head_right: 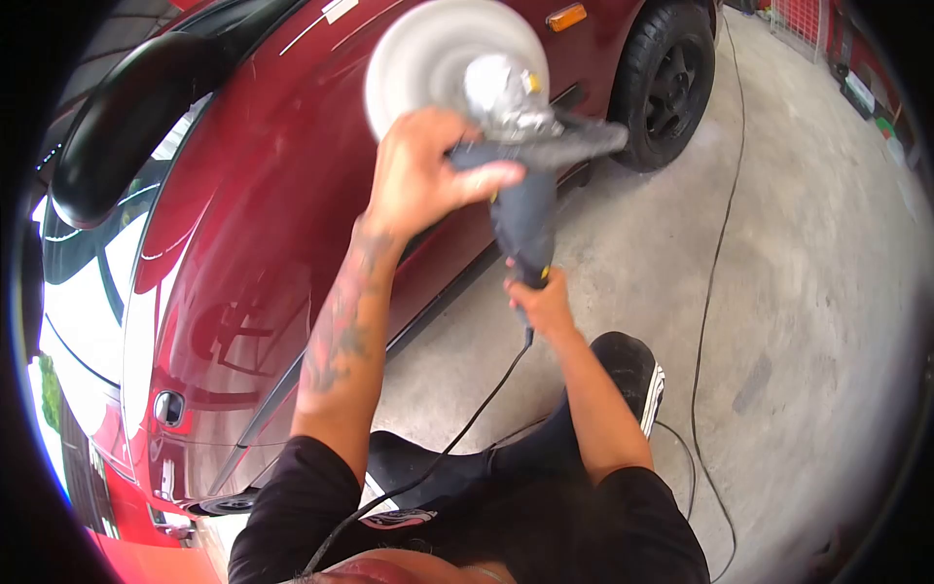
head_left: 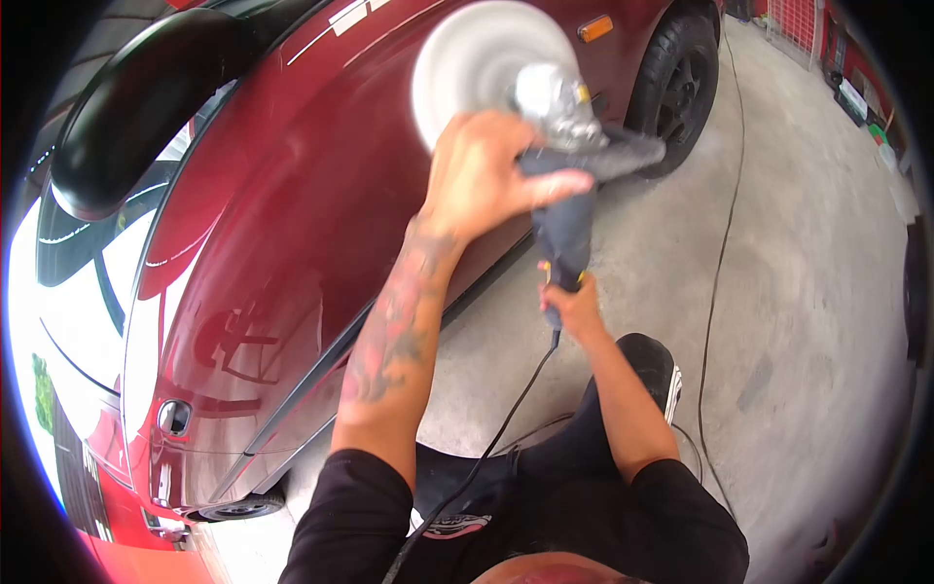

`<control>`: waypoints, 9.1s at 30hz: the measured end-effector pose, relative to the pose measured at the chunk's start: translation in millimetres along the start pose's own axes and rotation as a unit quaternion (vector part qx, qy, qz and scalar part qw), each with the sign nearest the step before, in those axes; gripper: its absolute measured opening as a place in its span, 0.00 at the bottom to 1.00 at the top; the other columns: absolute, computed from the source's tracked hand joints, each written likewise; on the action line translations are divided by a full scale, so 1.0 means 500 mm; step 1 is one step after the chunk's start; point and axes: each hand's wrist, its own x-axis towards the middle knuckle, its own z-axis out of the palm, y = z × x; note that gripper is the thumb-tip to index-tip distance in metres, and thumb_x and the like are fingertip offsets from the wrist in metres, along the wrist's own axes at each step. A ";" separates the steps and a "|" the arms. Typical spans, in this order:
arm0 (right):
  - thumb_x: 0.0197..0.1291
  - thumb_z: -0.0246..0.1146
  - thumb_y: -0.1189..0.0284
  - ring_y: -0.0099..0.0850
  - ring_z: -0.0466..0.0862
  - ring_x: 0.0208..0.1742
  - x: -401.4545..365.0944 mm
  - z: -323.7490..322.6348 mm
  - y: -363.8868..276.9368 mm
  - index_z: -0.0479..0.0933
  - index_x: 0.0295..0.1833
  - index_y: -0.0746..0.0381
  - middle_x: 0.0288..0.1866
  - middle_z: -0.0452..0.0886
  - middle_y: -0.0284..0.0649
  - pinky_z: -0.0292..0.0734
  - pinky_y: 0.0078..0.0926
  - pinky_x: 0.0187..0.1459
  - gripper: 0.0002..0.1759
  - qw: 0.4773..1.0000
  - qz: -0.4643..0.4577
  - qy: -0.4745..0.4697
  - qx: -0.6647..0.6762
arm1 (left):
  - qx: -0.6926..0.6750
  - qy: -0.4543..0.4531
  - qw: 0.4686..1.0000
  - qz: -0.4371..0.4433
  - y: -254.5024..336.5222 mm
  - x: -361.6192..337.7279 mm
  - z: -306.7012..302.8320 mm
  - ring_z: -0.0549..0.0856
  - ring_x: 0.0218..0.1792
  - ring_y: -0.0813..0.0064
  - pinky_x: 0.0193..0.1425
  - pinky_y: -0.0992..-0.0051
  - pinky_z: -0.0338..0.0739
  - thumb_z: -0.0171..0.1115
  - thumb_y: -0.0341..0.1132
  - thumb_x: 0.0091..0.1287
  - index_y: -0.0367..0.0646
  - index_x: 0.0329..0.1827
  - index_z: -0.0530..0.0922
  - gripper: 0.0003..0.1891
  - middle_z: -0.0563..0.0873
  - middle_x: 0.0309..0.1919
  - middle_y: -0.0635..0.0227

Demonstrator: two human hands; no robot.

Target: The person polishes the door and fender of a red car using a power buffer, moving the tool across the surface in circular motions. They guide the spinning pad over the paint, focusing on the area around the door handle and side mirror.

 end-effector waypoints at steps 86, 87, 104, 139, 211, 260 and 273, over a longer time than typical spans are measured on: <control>0.47 0.70 0.75 0.32 0.89 0.37 -0.284 -0.097 0.117 0.81 0.46 0.68 0.32 0.87 0.47 0.81 0.33 0.42 0.18 0.947 0.084 -0.061 -0.303 | -0.174 0.072 0.804 -0.564 0.202 -0.459 -0.017 0.82 0.55 0.63 0.61 0.68 0.73 0.61 0.30 0.61 0.33 0.26 0.79 0.09 0.83 0.60 0.50; 0.47 0.70 0.75 0.32 0.89 0.37 -0.287 -0.089 0.117 0.81 0.47 0.68 0.32 0.87 0.47 0.81 0.33 0.42 0.19 0.947 0.085 -0.087 -0.297 | -0.152 0.075 0.796 -0.581 0.223 -0.483 -0.045 0.82 0.56 0.63 0.63 0.68 0.72 0.60 0.30 0.61 0.33 0.26 0.78 0.09 0.83 0.60 0.50; 0.44 0.72 0.71 0.55 0.86 0.48 -0.331 -0.033 0.147 0.80 0.57 0.61 0.45 0.87 0.54 0.82 0.45 0.50 0.29 0.912 0.075 -0.228 -0.332 | -0.166 0.201 0.712 -0.652 0.311 -0.602 -0.158 0.77 0.61 0.62 0.73 0.63 0.64 0.54 0.34 0.64 0.32 0.25 0.72 0.14 0.80 0.61 0.43; 0.46 0.71 0.74 0.38 0.88 0.33 -0.256 -0.019 0.185 0.81 0.43 0.68 0.31 0.86 0.48 0.80 0.36 0.38 0.17 0.962 0.115 -0.088 -0.231 | -0.102 0.057 0.846 -0.520 0.160 -0.431 -0.041 0.83 0.52 0.61 0.60 0.66 0.74 0.59 0.35 0.63 0.33 0.24 0.78 0.14 0.84 0.58 0.49; 0.44 0.75 0.68 0.48 0.88 0.49 -0.129 0.220 0.067 0.79 0.62 0.59 0.50 0.87 0.48 0.84 0.42 0.51 0.34 0.883 -0.172 -0.297 -0.320 | 0.264 0.220 0.899 -0.272 0.192 -0.566 -0.354 0.86 0.38 0.51 0.47 0.60 0.81 0.42 0.39 0.74 0.33 0.26 0.69 0.21 0.85 0.35 0.39; 0.44 0.82 0.48 0.58 0.82 0.58 -0.106 0.277 0.066 0.63 0.69 0.71 0.55 0.80 0.62 0.78 0.48 0.57 0.56 0.971 -0.185 -0.144 -0.038 | 0.215 -0.094 0.968 -0.091 0.160 -0.232 -0.206 0.85 0.33 0.64 0.36 0.68 0.82 0.85 0.66 0.37 0.37 0.22 0.71 0.40 0.88 0.41 0.50; 0.50 0.80 0.68 0.37 0.83 0.55 -0.031 0.086 -0.104 0.75 0.61 0.69 0.56 0.82 0.48 0.77 0.35 0.59 0.34 0.942 -0.221 -0.012 -0.251 | -0.171 -0.013 0.851 -0.497 0.227 -0.343 0.054 0.82 0.60 0.57 0.65 0.61 0.77 0.82 0.43 0.57 0.30 0.66 0.73 0.39 0.80 0.61 0.47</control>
